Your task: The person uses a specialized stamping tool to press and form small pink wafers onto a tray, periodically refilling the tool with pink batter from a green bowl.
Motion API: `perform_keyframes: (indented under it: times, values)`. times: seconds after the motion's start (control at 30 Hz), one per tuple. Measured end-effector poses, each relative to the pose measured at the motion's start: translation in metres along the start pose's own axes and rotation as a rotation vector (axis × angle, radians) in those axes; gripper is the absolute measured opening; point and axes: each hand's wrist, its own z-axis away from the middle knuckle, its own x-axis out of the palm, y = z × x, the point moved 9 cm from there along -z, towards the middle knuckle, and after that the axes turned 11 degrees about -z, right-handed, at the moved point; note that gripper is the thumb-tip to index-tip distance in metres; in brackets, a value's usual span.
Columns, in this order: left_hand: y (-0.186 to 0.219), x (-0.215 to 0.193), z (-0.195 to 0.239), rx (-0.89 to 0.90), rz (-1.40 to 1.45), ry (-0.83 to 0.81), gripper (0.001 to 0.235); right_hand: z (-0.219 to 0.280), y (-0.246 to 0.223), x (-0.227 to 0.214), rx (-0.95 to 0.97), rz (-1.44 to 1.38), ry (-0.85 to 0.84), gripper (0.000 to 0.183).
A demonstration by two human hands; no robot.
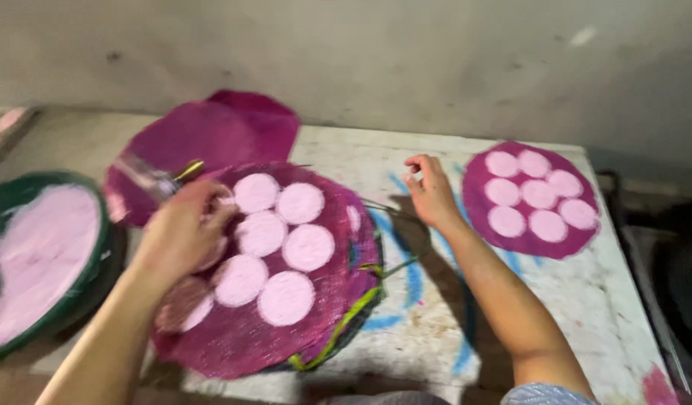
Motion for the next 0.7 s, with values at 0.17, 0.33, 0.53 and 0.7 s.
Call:
perform_keyframes:
  times: [0.17,0.33,0.53,0.7]
  values:
    - [0.184,0.203,-0.105,0.55,0.037,-0.267,0.024,0.009,0.151,-0.19,0.175,0.294,0.275,0.02]
    - [0.344,0.412,-0.191,0.731,0.017,-0.436,0.03,0.055,0.193,-0.327,0.548,0.595,0.409,0.021]
    - [0.374,0.544,-0.252,0.243,0.099,-0.349,0.049,0.063,0.171,-0.374,0.655,0.505,0.606,0.018]
    - [0.372,0.576,-0.251,0.039,0.157,-0.261,0.06,0.06,0.198,-0.372,0.879,0.313,0.579,0.022]
